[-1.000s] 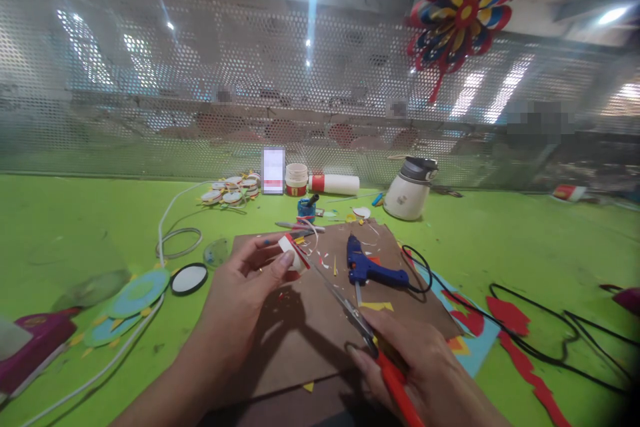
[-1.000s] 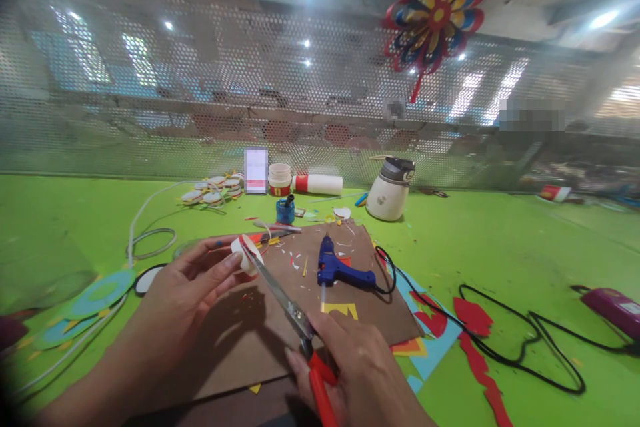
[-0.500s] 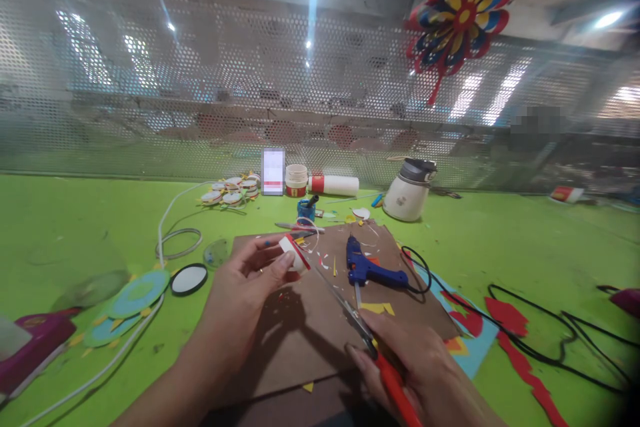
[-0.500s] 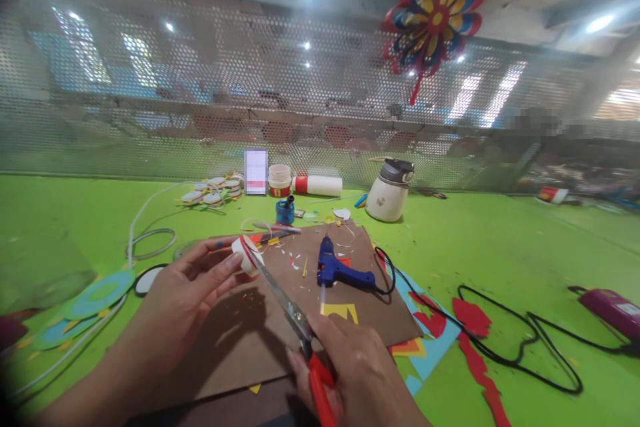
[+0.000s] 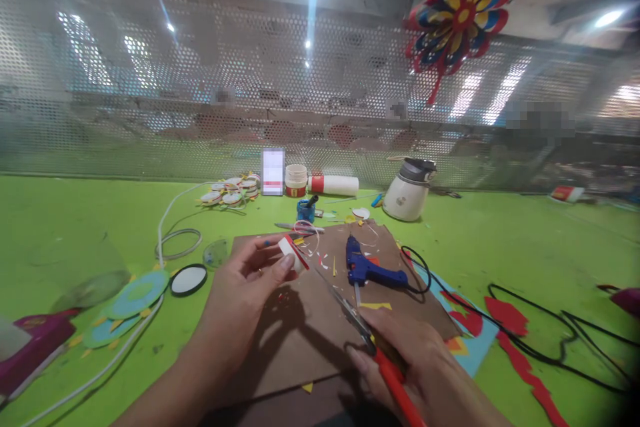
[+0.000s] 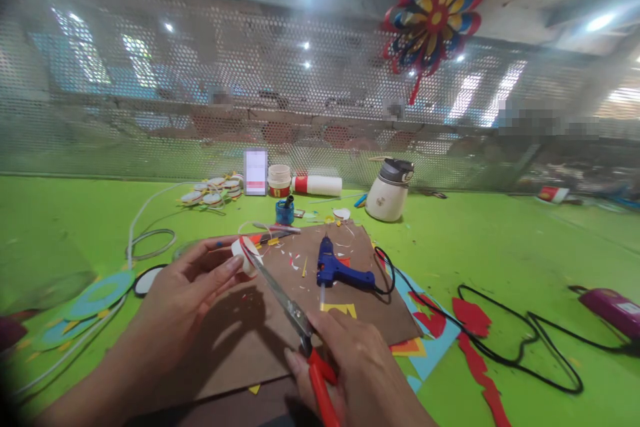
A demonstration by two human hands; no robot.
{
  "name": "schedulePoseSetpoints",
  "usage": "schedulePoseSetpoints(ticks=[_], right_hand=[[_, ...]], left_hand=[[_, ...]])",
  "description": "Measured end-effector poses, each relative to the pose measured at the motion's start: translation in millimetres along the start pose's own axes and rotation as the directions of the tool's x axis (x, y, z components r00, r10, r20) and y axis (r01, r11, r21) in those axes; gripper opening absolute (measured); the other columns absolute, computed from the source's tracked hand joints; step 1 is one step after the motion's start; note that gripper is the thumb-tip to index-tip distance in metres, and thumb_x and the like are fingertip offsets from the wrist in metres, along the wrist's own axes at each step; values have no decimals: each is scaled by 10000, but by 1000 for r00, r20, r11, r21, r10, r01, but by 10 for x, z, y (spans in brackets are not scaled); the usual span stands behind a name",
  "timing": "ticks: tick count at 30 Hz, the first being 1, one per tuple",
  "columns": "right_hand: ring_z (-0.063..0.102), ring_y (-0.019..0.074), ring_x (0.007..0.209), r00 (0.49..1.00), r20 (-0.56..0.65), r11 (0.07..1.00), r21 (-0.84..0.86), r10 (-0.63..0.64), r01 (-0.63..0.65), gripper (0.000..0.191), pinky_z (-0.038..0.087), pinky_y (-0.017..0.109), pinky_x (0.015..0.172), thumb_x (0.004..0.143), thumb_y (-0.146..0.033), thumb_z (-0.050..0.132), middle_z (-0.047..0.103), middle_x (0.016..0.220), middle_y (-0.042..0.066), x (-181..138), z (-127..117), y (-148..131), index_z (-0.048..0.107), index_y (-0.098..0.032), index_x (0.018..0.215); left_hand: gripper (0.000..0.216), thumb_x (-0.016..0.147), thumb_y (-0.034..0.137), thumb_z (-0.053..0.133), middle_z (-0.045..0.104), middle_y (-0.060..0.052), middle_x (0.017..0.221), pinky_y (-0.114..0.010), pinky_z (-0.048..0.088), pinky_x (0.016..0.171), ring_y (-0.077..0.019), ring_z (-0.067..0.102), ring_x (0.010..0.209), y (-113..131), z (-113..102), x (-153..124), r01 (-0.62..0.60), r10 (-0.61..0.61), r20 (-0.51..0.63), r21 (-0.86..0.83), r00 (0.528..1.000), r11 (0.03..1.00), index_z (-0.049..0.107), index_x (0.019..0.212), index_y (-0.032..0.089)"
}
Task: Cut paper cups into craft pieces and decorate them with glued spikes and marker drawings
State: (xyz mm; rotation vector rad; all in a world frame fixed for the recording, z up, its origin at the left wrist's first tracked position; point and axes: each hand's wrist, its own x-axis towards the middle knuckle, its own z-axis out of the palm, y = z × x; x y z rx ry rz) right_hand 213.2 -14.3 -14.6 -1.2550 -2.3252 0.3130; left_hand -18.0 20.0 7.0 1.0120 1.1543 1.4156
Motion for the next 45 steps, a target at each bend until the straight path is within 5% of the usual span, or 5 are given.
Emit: schedulePoseSetpoints(ticks=[6,19,33,45], right_hand=[[683,177,721,999,-29,999,9,-34,34,164,488,262,636,918,-278,599,720,808,-21,12,27,26,636,-258,1077],[692,175,685,993,-97,998,-6,-67,66,136,488,257,612,915,-255,602,732,781,-21,9,44,27,644,-243,1043],[672,155,631,982,-144,992,-26,-124,121,168,463,241,582,919,-239,570,717,733,-24,-18,77,39,652,-219,1064],[677,159,698,998,-34,998,14,-54,54,181,499,239,628,877,-200,590,718,790,-15,40,19,17,648,-237,1045]], left_hand=[[505,704,480,822,724,-91,1061,-354,575,817,-251,708,930,37,31,-24,-32,33,-10,31,999,999,656,1080,187],[458,673,439,832,747,-103,992,-334,580,742,-254,710,871,109,85,-40,-73,76,-46,75,996,995,693,1019,174],[470,683,461,845,730,-82,1036,-389,564,841,-251,708,906,30,62,-19,-7,4,-20,-103,1000,995,671,1028,193],[347,704,349,856,739,-72,1009,-316,566,805,-200,710,863,13,15,29,32,-33,-3,-204,999,979,709,955,160]])
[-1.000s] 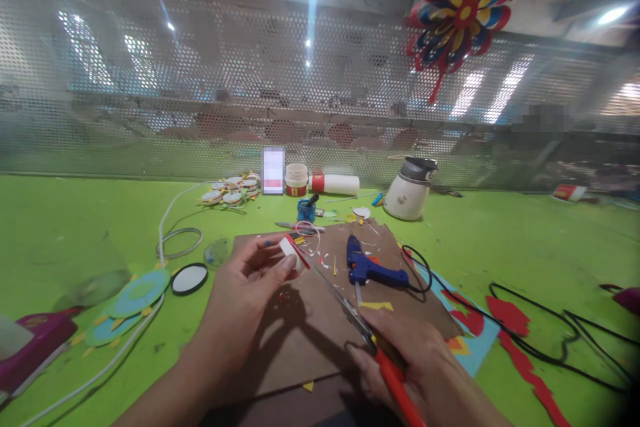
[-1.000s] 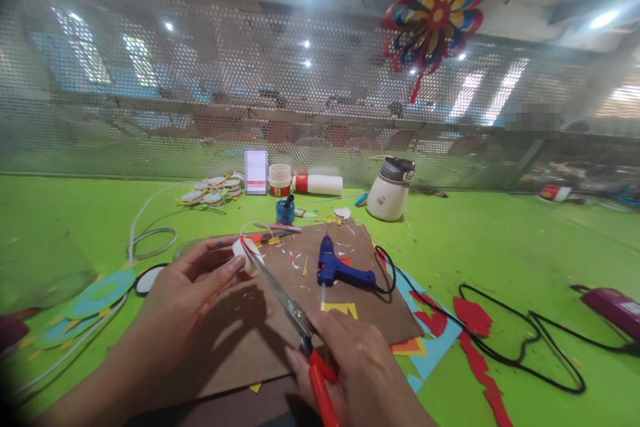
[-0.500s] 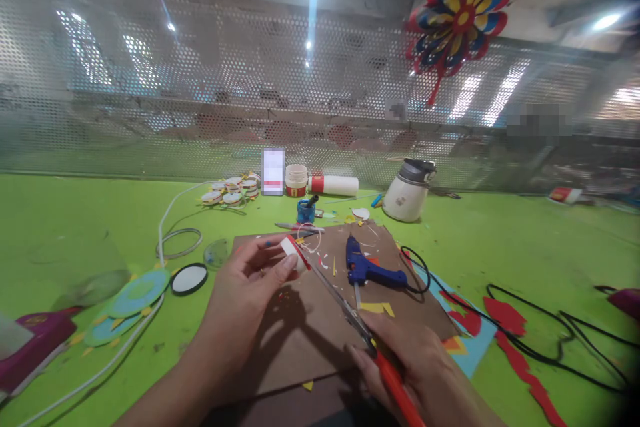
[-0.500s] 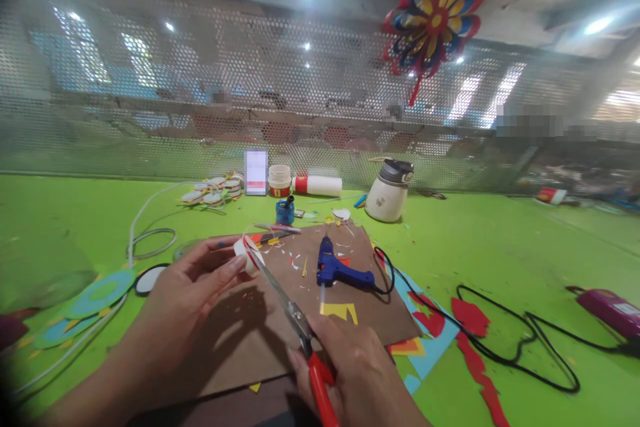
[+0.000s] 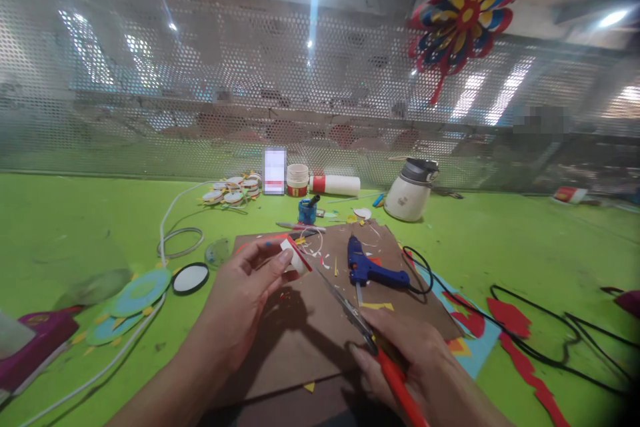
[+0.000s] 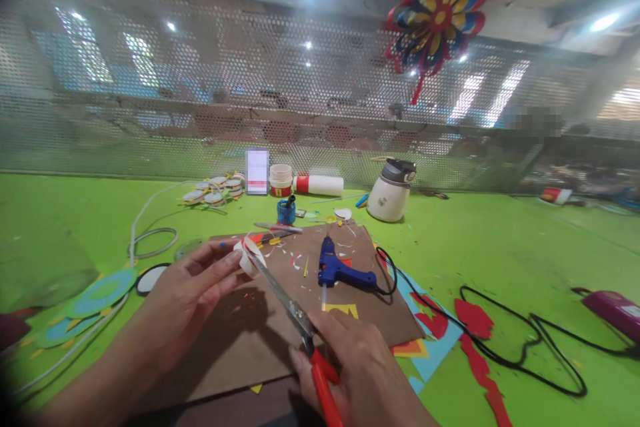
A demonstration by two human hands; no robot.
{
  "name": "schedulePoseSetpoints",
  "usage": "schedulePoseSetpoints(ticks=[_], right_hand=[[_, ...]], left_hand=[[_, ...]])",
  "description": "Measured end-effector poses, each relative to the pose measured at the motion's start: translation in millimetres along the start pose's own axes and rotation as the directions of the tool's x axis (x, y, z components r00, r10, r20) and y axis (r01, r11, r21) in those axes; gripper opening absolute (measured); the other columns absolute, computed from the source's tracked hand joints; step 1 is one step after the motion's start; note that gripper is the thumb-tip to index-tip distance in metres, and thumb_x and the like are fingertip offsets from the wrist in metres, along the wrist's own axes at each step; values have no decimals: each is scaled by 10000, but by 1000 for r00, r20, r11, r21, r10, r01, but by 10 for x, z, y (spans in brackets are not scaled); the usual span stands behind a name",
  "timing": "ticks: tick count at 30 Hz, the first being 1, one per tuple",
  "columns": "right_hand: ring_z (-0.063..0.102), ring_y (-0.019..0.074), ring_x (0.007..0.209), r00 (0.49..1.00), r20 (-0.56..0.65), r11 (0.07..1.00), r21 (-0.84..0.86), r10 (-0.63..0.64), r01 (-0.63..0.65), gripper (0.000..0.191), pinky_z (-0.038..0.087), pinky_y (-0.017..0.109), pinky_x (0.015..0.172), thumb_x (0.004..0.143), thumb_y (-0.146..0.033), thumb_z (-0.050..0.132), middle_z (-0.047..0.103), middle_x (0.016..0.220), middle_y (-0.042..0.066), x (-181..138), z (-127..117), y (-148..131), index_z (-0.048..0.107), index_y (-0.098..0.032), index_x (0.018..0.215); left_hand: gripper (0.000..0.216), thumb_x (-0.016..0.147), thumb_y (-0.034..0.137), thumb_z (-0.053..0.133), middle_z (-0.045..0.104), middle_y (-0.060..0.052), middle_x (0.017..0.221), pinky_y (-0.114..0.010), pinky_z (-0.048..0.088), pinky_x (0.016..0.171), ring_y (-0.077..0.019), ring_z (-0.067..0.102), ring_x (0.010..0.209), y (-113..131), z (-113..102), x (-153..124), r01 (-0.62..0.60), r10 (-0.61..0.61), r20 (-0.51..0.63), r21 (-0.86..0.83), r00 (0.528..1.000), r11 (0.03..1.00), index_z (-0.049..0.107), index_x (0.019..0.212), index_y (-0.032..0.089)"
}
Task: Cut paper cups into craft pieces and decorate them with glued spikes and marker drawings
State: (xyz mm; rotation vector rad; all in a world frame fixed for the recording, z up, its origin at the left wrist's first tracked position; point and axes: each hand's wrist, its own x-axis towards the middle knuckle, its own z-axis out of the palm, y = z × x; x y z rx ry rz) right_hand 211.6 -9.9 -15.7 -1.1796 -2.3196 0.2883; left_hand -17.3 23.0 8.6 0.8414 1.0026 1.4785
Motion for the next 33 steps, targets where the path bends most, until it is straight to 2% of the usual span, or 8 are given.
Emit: schedulePoseSetpoints(ticks=[8,12,20,27,33], right_hand=[[658,144,610,997,-55,999,3,-54,54,148,482,219,583,890,-210,578,703,712,-18,-16,37,22,661,-219,1012],[690,151,664,996,-74,999,14,-45,47,182,507,217,627,879,-192,581,732,763,-8,-6,29,3,666,-226,1036],[704,153,698,999,27,999,5,42,-42,225,498,216,590,909,-212,562,761,852,10,-43,6,-46,676,-227,1102],[691,156,678,1000,-16,1000,1,17,-17,154,504,234,637,891,-212,585,727,760,-19,-16,6,-36,670,-231,1019],[677,149,682,1000,3,1000,25,1,-2,110,502,233,640,905,-218,570,722,786,-12,-3,-17,-38,658,-224,971]], left_hand=[[360,703,360,853,736,-72,1051,-293,567,759,-207,720,891,5,31,-22,46,-46,-20,8,999,999,680,957,172],[381,699,383,853,730,-76,1061,-302,566,751,-223,713,920,14,37,-36,53,-53,-15,13,998,998,672,961,174],[397,706,398,843,726,-83,1059,-345,569,784,-249,702,948,17,44,-23,43,-42,-12,33,999,999,665,982,176],[415,714,428,830,721,-89,1089,-382,583,745,-274,704,949,11,21,-27,44,-43,-13,70,999,997,651,1009,196],[466,683,454,843,736,-114,1079,-377,572,741,-292,705,965,10,21,-46,15,-13,-20,101,1000,995,661,1018,186]])
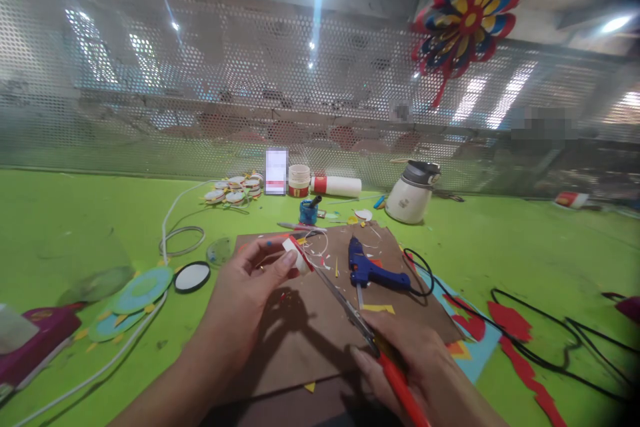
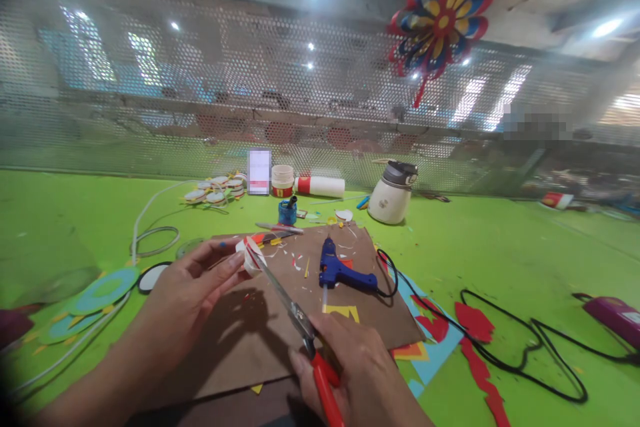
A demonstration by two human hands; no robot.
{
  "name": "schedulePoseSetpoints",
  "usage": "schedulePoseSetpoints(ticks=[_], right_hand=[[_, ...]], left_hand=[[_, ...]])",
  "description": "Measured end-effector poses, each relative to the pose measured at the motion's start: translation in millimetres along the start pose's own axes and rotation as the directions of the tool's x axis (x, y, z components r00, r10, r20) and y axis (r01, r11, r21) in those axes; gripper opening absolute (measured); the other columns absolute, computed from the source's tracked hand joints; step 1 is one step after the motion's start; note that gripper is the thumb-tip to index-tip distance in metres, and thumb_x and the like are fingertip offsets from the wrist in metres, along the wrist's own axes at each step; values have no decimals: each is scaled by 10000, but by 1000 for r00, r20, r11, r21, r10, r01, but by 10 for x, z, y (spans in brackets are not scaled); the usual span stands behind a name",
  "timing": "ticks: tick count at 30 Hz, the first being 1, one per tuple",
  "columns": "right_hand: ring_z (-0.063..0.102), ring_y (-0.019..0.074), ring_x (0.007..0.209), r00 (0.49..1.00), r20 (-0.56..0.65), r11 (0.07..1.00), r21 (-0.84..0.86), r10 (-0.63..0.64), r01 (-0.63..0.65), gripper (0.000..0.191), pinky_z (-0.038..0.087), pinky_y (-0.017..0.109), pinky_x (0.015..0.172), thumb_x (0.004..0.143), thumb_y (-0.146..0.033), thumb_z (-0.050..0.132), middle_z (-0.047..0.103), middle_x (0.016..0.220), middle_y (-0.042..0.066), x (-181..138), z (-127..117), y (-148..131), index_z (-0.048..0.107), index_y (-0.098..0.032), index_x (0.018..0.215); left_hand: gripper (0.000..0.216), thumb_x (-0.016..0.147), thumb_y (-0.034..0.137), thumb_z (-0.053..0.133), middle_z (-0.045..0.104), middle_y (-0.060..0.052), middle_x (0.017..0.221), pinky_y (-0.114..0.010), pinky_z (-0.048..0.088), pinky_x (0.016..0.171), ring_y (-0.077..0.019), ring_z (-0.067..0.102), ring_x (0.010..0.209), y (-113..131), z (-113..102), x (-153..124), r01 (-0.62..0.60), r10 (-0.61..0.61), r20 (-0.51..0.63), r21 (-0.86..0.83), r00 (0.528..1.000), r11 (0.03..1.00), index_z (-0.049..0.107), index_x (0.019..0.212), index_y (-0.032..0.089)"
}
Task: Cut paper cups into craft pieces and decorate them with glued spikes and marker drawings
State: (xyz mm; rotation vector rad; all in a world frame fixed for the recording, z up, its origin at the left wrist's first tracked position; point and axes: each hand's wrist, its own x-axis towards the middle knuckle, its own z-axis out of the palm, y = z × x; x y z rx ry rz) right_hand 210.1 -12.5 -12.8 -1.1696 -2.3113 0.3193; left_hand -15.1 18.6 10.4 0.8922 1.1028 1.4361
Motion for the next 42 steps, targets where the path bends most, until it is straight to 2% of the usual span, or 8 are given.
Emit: schedulePoseSetpoints(ticks=[7,18,22,26,30,38,42], right_hand=[[680,151,685,999,27,1000,2,24,-24,142,494,228,636,909,-206,546,723,773,-9,-8,10,-2,664,-222,988],[698,158,686,999,-46,1000,-13,-10,10,187,494,231,637,896,-185,554,741,793,-17,-43,59,20,657,-235,1044],[699,159,675,999,-42,1000,-23,-10,9,156,493,232,630,900,-195,544,732,754,-14,-43,53,4,663,-222,998],[695,153,677,999,-41,1000,-10,4,-4,179,497,233,640,896,-196,555,735,774,-19,-19,41,7,664,-228,1034],[693,155,687,999,-37,1000,-13,16,-16,144,505,236,645,881,-228,612,736,786,-21,-12,28,18,668,-233,1014],[685,147,680,998,-63,1000,11,-14,14,124,508,226,644,880,-228,614,727,786,-26,-18,20,22,659,-245,994],[679,145,660,999,-32,1000,7,-14,14,109,504,217,622,881,-213,600,725,758,-23,-3,26,37,666,-239,965]], left_hand=[[471,689,458,839,745,-114,1061,-383,558,785,-274,712,935,6,20,-3,2,-2,4,18,1000,1000,668,1029,181],[455,696,460,836,739,-95,1041,-368,562,755,-263,706,921,-21,-13,-6,-9,9,-2,27,1000,1000,672,1024,189],[470,694,466,833,743,-110,1056,-381,560,760,-281,706,939,-17,-10,2,-7,6,7,36,1000,999,665,1032,186],[485,695,477,826,742,-125,1089,-389,560,751,-301,703,970,8,13,0,-8,8,0,50,1000,999,655,1041,184],[493,687,470,834,744,-118,1088,-379,555,760,-295,705,969,20,20,-9,-17,18,-9,46,1000,999,654,1041,177],[495,677,463,842,759,-115,1084,-388,550,823,-285,712,976,19,32,-16,-37,37,-4,37,999,999,679,1045,176],[484,662,452,848,770,-109,1025,-384,547,828,-282,720,946,63,54,-48,-70,70,-2,56,998,996,692,1019,164]])
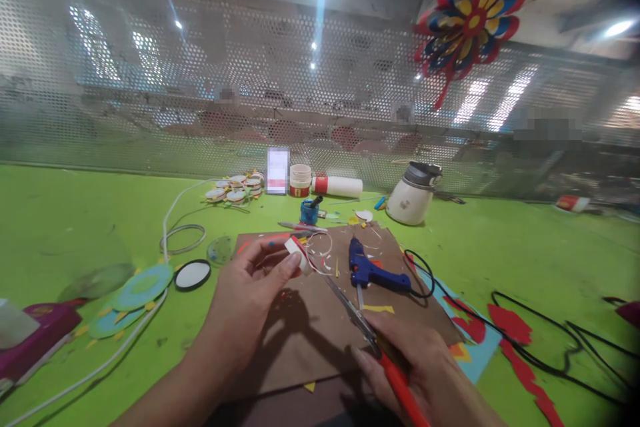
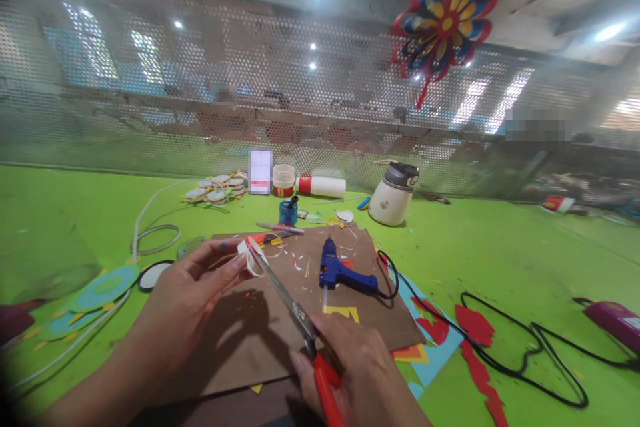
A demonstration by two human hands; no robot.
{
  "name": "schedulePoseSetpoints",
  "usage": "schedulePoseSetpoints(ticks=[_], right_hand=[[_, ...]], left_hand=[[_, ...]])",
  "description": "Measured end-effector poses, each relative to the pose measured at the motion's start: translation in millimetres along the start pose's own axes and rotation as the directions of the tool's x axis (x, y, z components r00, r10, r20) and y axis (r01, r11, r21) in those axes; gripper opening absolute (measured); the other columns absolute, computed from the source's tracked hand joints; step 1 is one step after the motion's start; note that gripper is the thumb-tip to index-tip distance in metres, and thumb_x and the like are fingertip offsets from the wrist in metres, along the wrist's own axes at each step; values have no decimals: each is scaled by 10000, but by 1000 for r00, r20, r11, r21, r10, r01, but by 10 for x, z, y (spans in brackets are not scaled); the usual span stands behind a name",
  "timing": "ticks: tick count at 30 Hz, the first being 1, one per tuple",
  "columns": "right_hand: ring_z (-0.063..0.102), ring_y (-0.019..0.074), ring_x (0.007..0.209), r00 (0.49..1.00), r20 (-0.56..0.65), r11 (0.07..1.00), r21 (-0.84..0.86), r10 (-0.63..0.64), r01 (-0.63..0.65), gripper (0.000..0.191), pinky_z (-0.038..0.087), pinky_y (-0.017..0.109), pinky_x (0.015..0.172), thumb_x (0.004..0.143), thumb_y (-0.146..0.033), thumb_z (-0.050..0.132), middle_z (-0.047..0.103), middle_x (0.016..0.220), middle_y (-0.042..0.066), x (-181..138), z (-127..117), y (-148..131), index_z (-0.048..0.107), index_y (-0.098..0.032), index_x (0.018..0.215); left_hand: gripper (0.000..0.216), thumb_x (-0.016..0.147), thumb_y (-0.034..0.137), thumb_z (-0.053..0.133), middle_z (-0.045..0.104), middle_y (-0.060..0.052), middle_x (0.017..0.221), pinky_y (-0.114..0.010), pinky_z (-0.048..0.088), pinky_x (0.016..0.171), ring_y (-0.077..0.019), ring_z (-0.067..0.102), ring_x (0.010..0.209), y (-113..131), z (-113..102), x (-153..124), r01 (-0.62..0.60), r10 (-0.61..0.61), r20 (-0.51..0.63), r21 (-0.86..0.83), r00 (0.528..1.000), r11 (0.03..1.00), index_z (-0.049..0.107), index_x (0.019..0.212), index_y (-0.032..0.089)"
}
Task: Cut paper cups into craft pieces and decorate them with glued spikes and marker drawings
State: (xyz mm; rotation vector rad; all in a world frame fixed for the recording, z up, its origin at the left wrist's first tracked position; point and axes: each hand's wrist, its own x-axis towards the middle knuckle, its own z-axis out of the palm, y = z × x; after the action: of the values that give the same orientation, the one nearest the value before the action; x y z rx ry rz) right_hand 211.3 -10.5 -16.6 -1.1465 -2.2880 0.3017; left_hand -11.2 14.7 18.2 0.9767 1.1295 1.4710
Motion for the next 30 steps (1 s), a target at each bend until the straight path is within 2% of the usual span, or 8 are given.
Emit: schedulePoseSetpoints(ticks=[4,13,17,30], right_hand=[[697,143,695,1000,-7,1000,14,-23,23,191,515,204,646,885,-185,584,744,796,-16,-2,10,5,669,-235,1049],[664,122,612,993,-90,997,-15,-76,75,200,493,191,602,878,-168,581,717,745,-35,-18,33,-5,657,-233,1051],[652,129,590,986,-126,994,-33,-112,109,207,489,200,584,879,-152,571,701,718,-35,-24,51,-17,655,-228,1052],[657,128,549,959,-204,978,-111,-194,175,236,501,183,573,866,-143,565,682,673,-29,-21,97,10,627,-194,1087]], left_hand=[[473,679,460,830,769,-109,1028,-374,545,809,-277,725,924,28,14,-12,-16,16,0,26,1000,1000,689,1015,158],[495,676,459,831,764,-103,1024,-369,544,758,-282,719,929,15,9,-26,5,-5,-3,12,1000,1000,676,1041,164],[486,683,452,829,770,-105,1000,-368,540,785,-252,719,871,9,11,-25,-15,15,-4,8,1000,1000,675,1034,153],[486,674,444,839,767,-101,1011,-370,546,802,-269,726,897,25,12,-25,-5,5,-10,-7,1000,1000,675,1037,166]])
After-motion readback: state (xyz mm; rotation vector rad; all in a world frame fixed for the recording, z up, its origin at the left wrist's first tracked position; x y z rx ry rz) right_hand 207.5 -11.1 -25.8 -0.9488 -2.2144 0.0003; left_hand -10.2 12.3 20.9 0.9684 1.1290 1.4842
